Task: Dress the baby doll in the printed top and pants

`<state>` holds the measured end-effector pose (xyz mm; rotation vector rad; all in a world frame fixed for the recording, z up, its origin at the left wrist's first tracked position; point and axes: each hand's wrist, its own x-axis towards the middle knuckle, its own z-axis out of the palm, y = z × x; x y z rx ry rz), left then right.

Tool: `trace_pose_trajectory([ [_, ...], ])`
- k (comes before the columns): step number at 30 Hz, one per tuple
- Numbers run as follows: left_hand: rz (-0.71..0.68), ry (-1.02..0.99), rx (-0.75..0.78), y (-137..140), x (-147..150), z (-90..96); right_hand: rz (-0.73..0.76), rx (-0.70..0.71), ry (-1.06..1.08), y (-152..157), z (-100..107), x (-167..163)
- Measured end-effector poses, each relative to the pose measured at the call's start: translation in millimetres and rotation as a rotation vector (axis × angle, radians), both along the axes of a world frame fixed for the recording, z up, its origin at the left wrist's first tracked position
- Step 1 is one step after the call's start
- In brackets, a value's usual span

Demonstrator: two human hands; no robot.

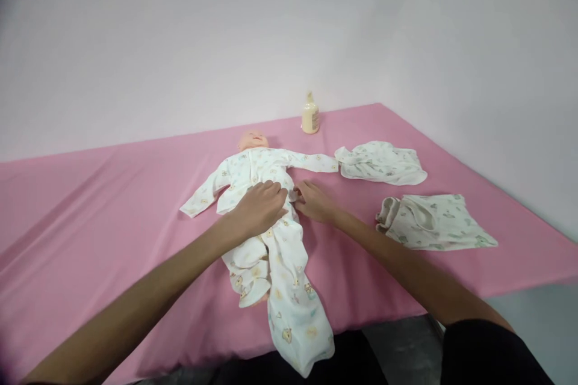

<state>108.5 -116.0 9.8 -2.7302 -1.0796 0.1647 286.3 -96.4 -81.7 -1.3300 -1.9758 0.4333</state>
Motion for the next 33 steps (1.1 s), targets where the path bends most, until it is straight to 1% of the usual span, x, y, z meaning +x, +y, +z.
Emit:
trace_pose_trajectory([
  [2,0.003,0.048,-0.034,5.8,5.3,1.9,-0.045,0.002,0.013,12.2,3.0,-1.4],
  [5,-0.046,0.108,-0.145,15.7,8.4,4.6,-0.164,-0.001,0.105,28.5,9.9,1.3],
  [6,-0.057,0.116,-0.155,18.8,8.7,5.1,-0.207,-0.011,0.151,30.5,12.2,1.9],
  [8,-0.054,0.105,-0.104,23.6,8.9,5.2,-0.252,-0.054,0.252,27.2,15.5,0.4],
  [10,-0.019,0.055,-0.014,26.0,8.9,4.2,-0.233,-0.117,0.363,15.6,16.0,-5.1],
  [13,0.051,-0.04,0.069,27.2,8.0,1.9,-0.162,-0.235,0.519,-7.3,13.2,-17.1],
  [16,0.115,-0.103,0.114,28.7,5.6,-0.8,-0.125,-0.343,0.581,-23.1,10.2,-25.1],
  [18,0.149,-0.163,0.112,30.6,2.8,-2.8,-0.079,-0.372,0.599,-26.3,8.3,-26.1],
  [20,0.174,-0.241,0.103,32.9,-0.3,-4.7,-0.028,-0.365,0.616,-25.2,6.2,-24.6],
  [23,0.208,-0.311,0.089,37.4,-1.8,-5.5,0.008,-0.31,0.587,-20.6,4.2,-21.9],
  [26,0.238,-0.268,0.019,44.1,4.6,-2.8,0.014,-0.237,0.492,-16.1,5.2,-22.5],
  [28,0.229,-0.224,-0.012,50.2,12.3,-0.6,0.016,-0.208,0.452,-12.7,6.4,-24.1],
  [33,0.153,-0.17,0.078,61.9,25.9,-0.1,0.035,-0.197,0.492,-2.6,7.1,-24.5],
])
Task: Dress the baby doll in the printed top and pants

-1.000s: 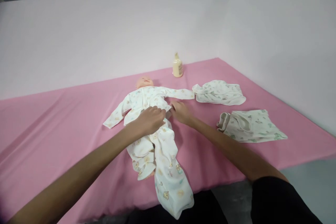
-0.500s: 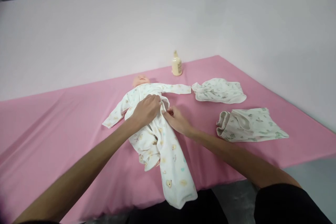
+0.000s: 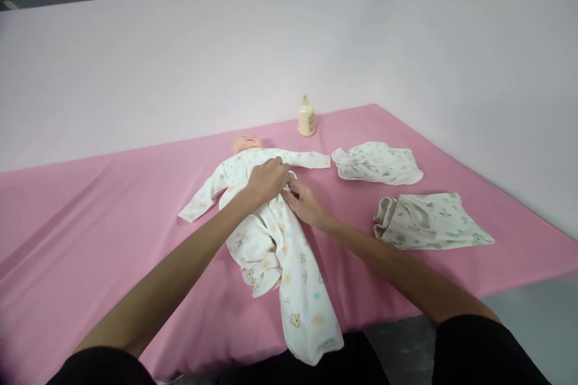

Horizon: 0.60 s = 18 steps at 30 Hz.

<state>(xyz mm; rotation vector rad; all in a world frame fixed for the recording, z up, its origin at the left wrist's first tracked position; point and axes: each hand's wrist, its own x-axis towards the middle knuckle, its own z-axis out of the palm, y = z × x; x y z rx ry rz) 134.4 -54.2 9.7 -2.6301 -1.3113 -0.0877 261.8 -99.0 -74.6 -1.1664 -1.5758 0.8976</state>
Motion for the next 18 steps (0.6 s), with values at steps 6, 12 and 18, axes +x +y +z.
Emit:
trace_pose_trajectory([
  [6,-0.116,-0.081,0.109,-14.4,-6.1,-5.7,-0.053,0.052,0.003,6.9,0.2,-0.2],
  [12,-0.199,-0.034,0.212,-33.6,-14.0,-13.3,-0.318,0.194,-0.204,8.2,-5.4,-19.3],
  [18,-0.136,-0.312,0.063,-33.3,-38.6,-10.2,-0.347,0.156,-0.228,-0.6,-6.2,-24.6],
])
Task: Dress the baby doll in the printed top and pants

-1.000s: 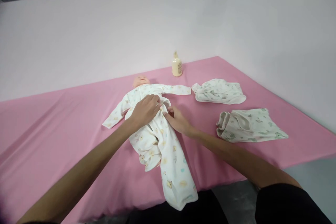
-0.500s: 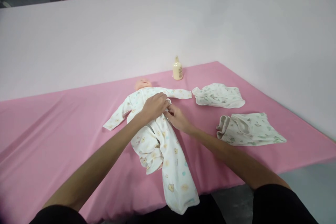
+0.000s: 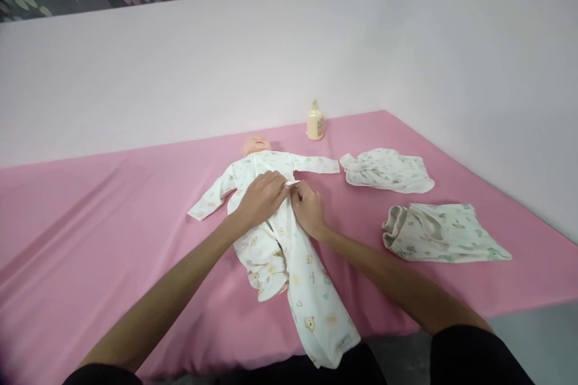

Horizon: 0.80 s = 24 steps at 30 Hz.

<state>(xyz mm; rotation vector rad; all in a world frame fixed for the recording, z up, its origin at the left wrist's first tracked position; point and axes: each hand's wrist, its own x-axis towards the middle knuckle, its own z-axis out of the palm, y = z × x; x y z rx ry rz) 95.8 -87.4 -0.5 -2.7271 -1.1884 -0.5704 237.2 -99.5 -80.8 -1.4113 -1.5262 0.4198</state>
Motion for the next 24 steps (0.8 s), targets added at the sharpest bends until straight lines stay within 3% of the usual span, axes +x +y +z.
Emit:
trace_pose_trajectory([
  [3,0.107,-0.383,-0.156,3.1,-31.2,1.7,0.006,0.034,-0.063,-11.8,10.2,5.8],
  [6,0.415,-0.892,-0.465,9.1,-73.0,-6.7,-0.035,0.17,-0.147,-16.8,31.9,10.5],
  [9,0.518,-1.049,-0.712,16.3,-107.9,-23.9,0.014,0.244,-0.199,-0.8,56.5,4.1],
  [12,0.446,-1.169,-0.967,23.5,-120.9,-41.2,0.179,0.251,-0.328,34.7,69.9,-19.5],
  [16,0.386,-1.394,-1.153,38.9,-110.8,-55.3,0.388,0.207,-0.558,78.7,65.2,-64.1],
  [20,0.375,-1.641,-1.214,61.3,-96.4,-63.9,0.431,0.172,-0.536,90.7,49.9,-88.6],
  [24,0.156,-1.759,-1.19,79.9,-84.8,-75.4,0.412,0.178,-0.458,89.0,40.8,-84.1],
])
